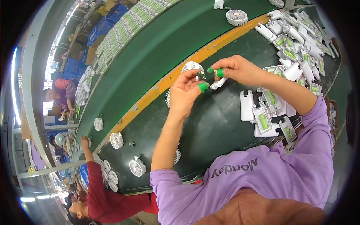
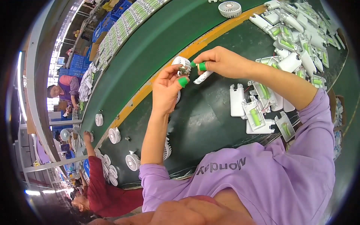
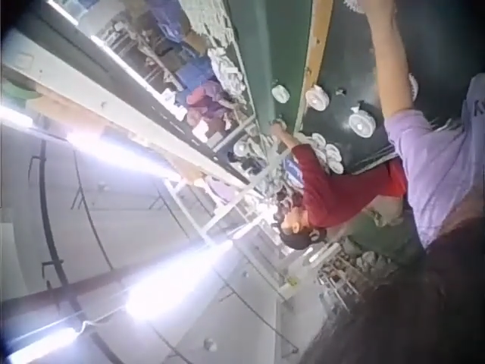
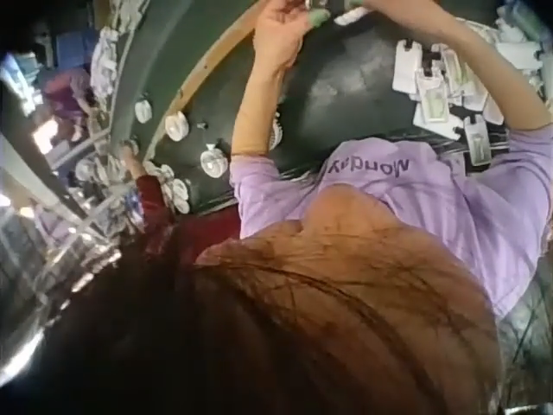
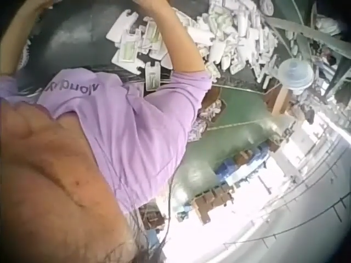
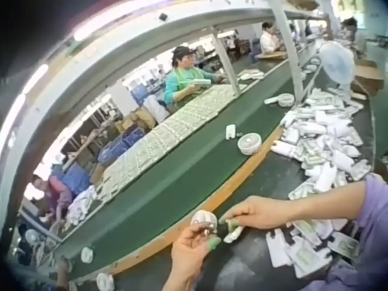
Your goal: The person assembles portable electric fans along a conveyor line, connecting wiring and circuit components to battery casings and fan heads by hand.
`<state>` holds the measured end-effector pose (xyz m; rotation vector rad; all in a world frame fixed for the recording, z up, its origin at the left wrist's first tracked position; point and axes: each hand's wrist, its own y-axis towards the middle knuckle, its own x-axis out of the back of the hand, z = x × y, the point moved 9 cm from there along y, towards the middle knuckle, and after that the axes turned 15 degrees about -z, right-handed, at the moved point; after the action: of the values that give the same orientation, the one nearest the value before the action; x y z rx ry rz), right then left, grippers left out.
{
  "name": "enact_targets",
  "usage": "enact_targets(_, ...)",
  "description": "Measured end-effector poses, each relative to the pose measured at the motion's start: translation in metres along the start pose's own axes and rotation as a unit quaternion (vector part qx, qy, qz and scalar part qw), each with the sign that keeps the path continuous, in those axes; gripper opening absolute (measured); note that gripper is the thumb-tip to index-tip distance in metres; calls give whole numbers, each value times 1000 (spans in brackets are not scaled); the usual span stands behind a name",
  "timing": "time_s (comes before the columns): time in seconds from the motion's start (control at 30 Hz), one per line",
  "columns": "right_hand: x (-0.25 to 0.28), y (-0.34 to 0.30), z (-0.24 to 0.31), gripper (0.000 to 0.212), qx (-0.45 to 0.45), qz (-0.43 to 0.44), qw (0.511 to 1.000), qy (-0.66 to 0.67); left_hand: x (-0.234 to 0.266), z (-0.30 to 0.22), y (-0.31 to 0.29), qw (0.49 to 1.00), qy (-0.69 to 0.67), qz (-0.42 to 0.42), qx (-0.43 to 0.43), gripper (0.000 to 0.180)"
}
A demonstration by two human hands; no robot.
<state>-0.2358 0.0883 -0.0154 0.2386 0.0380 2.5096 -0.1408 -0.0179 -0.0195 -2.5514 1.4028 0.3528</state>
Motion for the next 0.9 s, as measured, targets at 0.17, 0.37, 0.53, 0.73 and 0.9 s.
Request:
enact_targets(0.17,3,-4,3,21,-9,-9,999,48,1,-1,-5,998,41,-27,-38,31)
enact_targets(0.37,-6,-7,8,16,-11,22,996,82,-5,-10,-8,983,116,9,-142,28)
enact_targets(0.53,-7,-5,10,13,13,7,1000,7,-15,-11,-13,971,152,47,-179,30)
enact_targets(0.73,-5,0,13,15,28,-14,1000,-4,-14,-3,-16,989,64,24,-134,30)
enact_targets(0.9,-4,-2,14,18,36,-15,999,-26,-6,-3,-9,988,73,8,-135,30)
